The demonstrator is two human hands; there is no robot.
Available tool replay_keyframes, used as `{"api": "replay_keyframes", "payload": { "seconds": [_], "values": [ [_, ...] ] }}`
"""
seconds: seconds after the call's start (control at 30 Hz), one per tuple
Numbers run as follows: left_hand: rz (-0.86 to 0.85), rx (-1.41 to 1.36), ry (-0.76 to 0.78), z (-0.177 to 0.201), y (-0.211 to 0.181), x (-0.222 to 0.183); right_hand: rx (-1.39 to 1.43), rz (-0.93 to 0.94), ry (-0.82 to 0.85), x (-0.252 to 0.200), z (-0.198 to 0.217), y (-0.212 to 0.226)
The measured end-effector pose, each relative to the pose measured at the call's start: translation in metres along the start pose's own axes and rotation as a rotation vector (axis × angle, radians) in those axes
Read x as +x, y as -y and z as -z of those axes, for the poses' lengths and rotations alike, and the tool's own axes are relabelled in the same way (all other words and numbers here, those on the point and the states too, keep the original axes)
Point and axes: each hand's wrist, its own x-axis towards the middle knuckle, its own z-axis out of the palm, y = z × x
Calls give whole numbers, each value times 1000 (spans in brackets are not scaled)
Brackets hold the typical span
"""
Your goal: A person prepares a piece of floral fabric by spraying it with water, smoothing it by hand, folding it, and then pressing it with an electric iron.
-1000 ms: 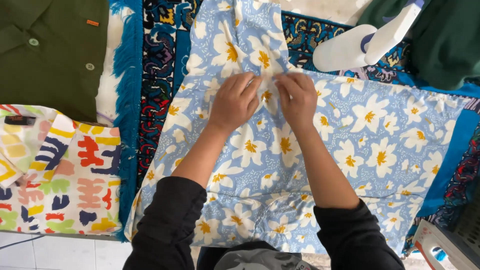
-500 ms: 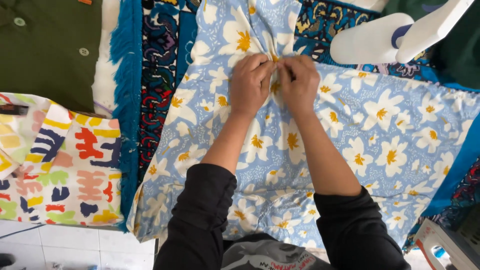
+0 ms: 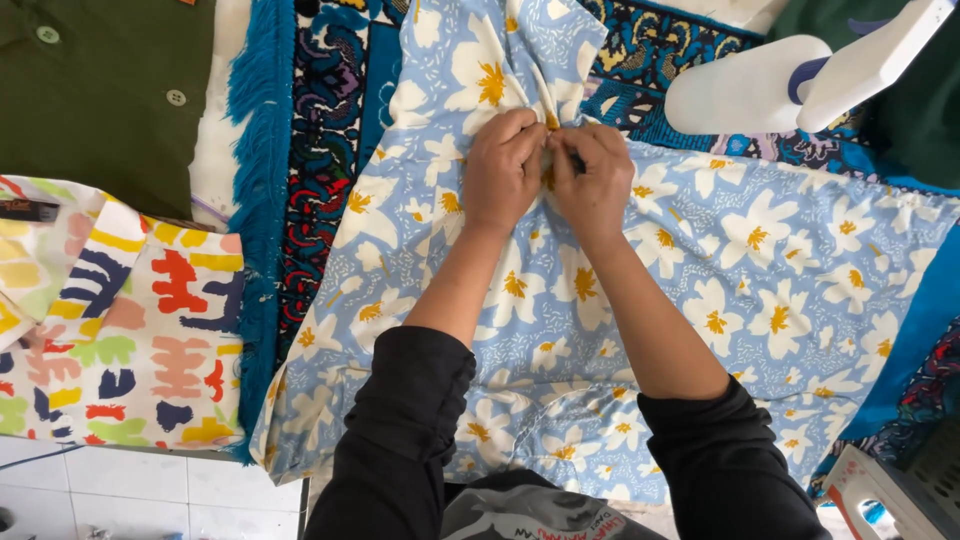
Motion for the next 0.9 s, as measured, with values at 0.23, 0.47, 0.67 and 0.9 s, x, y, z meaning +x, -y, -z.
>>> {"api": "replay_keyframes", "payload": {
  "seconds": [0.23, 0.47, 0.67, 0.9],
  "values": [
    [-57, 119, -29, 3, -9, 0, -102, -82, -90, 15, 9, -6],
    [124, 459, 104, -3, -6, -7, -372, -130, 24, 29, 8, -25],
    [169, 484, 197, -6, -3, -12, -395, -259, 149, 94, -13, -54],
    [249, 535, 191, -9, -8, -12, -190, -77, -232, 101, -21, -82]
  ]
}}
